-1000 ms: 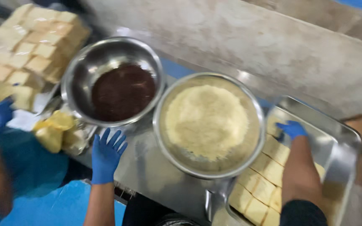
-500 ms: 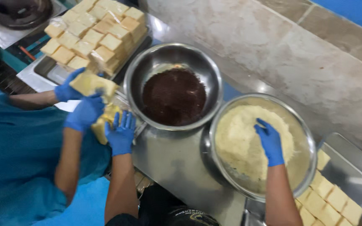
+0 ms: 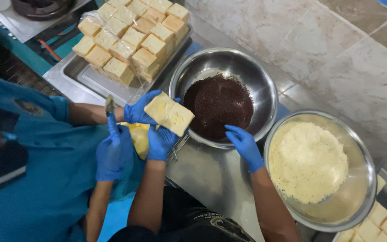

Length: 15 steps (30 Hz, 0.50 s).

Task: The person takes slices of bread, spoons dark chocolate sprinkles onto one slice, presses it, then coats the filled sandwich in white shredded coating from a large bowl and places the finished sandwich onto a metal tray. A second worker beside them spreads a yellow filling onto bread slices at the same table.

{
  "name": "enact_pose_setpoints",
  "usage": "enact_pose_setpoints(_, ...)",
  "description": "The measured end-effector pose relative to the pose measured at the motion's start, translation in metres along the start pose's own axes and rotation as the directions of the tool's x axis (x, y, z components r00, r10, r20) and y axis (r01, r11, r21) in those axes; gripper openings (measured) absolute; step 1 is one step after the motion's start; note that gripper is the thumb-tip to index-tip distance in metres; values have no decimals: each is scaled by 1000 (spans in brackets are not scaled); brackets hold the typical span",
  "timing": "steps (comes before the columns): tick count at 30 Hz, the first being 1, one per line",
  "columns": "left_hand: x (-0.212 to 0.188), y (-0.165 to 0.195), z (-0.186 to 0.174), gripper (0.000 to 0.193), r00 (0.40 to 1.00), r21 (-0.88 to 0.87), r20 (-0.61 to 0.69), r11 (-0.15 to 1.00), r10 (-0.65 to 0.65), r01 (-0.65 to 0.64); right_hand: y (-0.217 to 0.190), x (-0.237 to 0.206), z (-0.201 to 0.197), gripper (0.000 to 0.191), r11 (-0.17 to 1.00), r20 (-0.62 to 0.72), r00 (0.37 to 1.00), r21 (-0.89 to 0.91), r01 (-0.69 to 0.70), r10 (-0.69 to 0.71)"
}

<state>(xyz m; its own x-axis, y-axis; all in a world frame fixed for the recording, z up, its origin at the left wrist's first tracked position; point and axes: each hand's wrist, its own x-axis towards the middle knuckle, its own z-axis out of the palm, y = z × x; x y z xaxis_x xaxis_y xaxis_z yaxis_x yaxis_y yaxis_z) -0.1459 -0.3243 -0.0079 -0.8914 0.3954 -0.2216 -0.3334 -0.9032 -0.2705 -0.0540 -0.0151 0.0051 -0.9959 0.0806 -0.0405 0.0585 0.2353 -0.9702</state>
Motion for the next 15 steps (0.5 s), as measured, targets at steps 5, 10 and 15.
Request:
enact_pose_setpoints(5, 4, -24, 5, 56, 982, 105, 139, 988, -127, 113, 4, 54, 11, 31, 894, 172, 976, -445, -41, 131)
enact_pose_setpoints(10, 9, -42, -8, 59, 961, 125, 172, 973, -216, 196, 14, 78, 34, 41, 697, 450, 887, -668, 260, 100)
enact_pose_setpoints(15, 11, -53, -13, 61, 971, 170, 105, 966, -217, 197, 13, 82, 44, 44, 658, 477, 853, -715, 237, 212)
